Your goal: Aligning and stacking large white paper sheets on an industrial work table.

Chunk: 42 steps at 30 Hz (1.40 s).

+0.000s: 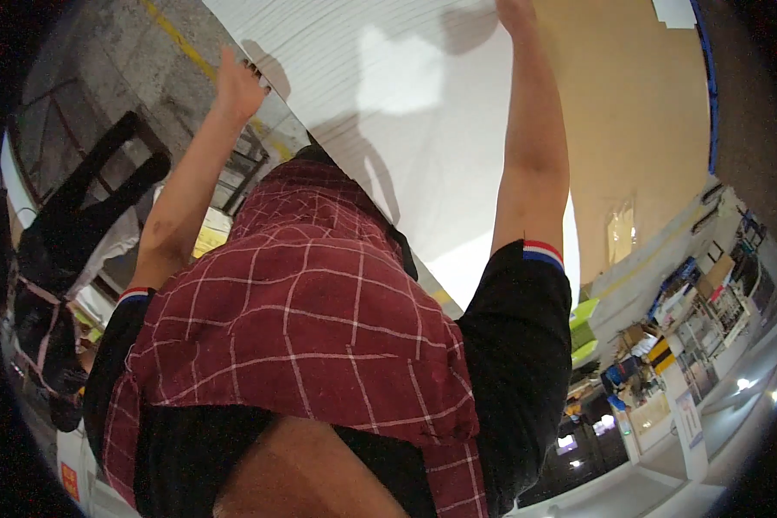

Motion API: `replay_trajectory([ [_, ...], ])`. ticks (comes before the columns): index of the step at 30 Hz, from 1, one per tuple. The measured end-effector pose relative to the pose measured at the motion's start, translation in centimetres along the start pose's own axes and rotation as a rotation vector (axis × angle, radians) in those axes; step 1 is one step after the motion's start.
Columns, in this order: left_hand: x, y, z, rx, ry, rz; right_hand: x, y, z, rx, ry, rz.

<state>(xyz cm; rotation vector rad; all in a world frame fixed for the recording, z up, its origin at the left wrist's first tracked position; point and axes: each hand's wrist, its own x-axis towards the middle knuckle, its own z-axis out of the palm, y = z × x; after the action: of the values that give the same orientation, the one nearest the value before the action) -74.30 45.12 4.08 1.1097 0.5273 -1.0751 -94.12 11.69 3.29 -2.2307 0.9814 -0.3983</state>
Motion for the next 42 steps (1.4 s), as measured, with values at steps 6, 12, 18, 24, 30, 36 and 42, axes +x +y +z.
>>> replay_trajectory([
  [6, -5.2, -8.7, -0.1, -0.043, 0.008, -0.114, -6.5, 8.3, -1.2, -0.257, 0.024, 0.134],
  [12, -5.6, -10.5, 1.1, -0.175, 0.003, -0.125, -6.3, 10.8, 0.3, -0.323, -0.014, 0.271],
  [18, -8.9, -9.7, 1.6, -0.211, -0.06, -0.088, -6.4, 13.9, -1.8, -0.254, -0.07, 0.225],
  [24, -8.6, -16.8, -1.8, 0.001, 0.233, -0.026, -10.3, 6.6, -2.4, -0.297, -0.028, 0.22],
  [30, -10.6, -17.4, 0.8, -0.069, 0.001, -0.077, -10.8, 8.6, -2.7, -0.461, -0.016, 0.247],
  [36, -10.3, -20.4, -4.6, 0.167, 0.156, -0.087, -14.7, 8.6, -5.8, -0.006, 0.117, 0.155],
  [42, -11.9, -22.8, -2.7, 0.121, 0.025, -0.13, -19.0, 12.0, -3.3, -0.522, 0.443, -0.14],
])
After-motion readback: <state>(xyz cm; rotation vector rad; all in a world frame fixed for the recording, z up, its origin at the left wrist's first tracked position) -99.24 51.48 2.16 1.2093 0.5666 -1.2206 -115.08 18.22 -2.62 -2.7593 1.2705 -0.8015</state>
